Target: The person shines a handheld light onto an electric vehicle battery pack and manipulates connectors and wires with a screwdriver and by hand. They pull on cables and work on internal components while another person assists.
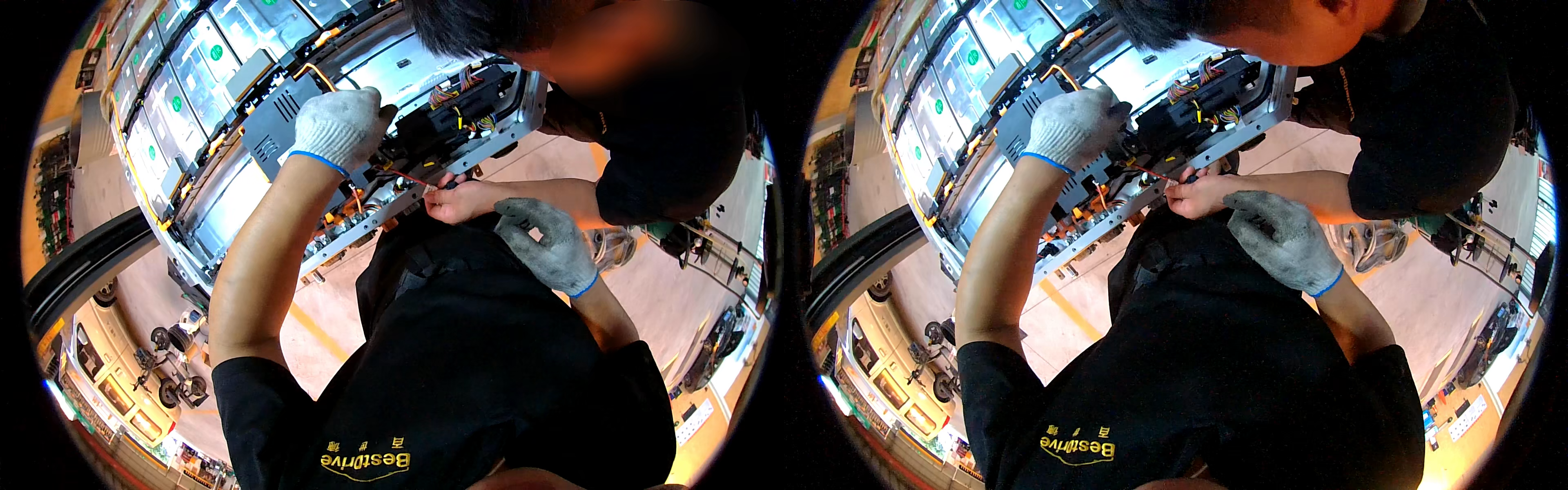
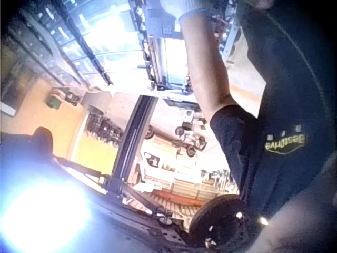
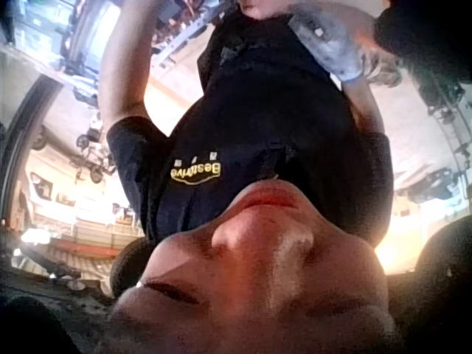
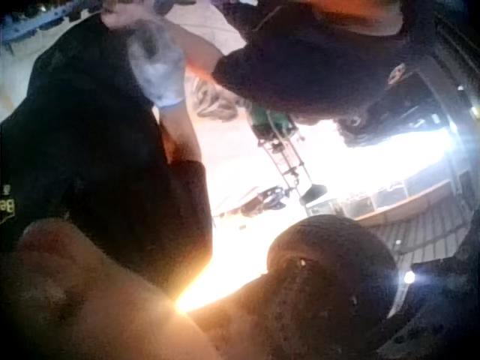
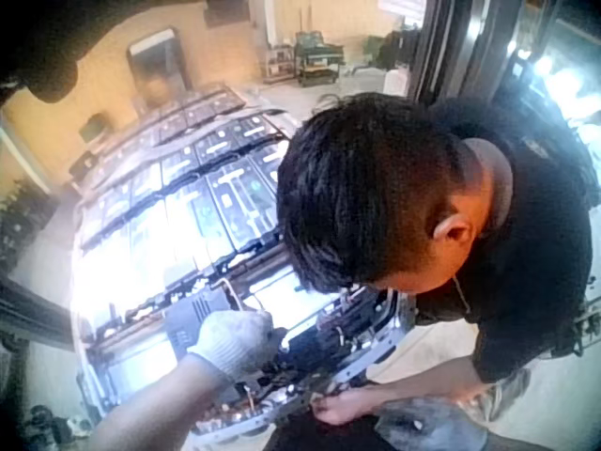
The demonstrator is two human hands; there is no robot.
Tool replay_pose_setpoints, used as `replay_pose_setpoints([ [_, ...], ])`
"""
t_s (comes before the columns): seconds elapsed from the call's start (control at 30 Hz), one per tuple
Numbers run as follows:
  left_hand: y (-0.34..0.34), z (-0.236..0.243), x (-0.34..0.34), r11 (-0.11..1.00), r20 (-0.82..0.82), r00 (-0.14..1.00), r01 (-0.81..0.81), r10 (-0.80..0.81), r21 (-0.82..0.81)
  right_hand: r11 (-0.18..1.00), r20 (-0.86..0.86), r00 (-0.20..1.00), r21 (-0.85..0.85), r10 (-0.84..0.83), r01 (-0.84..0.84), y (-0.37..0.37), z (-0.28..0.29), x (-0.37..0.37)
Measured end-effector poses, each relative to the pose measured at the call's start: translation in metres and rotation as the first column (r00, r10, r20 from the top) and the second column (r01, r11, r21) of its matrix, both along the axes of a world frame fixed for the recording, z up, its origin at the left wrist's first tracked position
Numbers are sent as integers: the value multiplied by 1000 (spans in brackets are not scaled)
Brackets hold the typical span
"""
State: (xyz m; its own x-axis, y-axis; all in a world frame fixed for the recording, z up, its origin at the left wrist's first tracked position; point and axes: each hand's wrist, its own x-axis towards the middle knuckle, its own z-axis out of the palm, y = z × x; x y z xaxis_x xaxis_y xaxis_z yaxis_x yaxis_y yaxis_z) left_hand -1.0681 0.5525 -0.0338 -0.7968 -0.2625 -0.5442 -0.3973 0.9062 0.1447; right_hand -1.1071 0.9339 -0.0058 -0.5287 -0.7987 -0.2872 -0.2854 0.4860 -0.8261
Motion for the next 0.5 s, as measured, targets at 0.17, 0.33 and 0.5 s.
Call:
replay_pose_setpoints([
  [0.17, -3, -11, 16, 980, -184, 973, 163, -140, 114, 1000, -8, 1000, -15, 16, -16, -6, 2, -4],
  [0.33, 8, 10, -4, 999, 144, 989, 24, -27, 21, 999, -55, 998, 27, 28, -26, -12, 1, -3],
  [0.5, -9, -8, 10, 976, -68, 980, 194, -188, 99, 999, 81, 995, 8, -54, 53, -15, -9, -4],
])
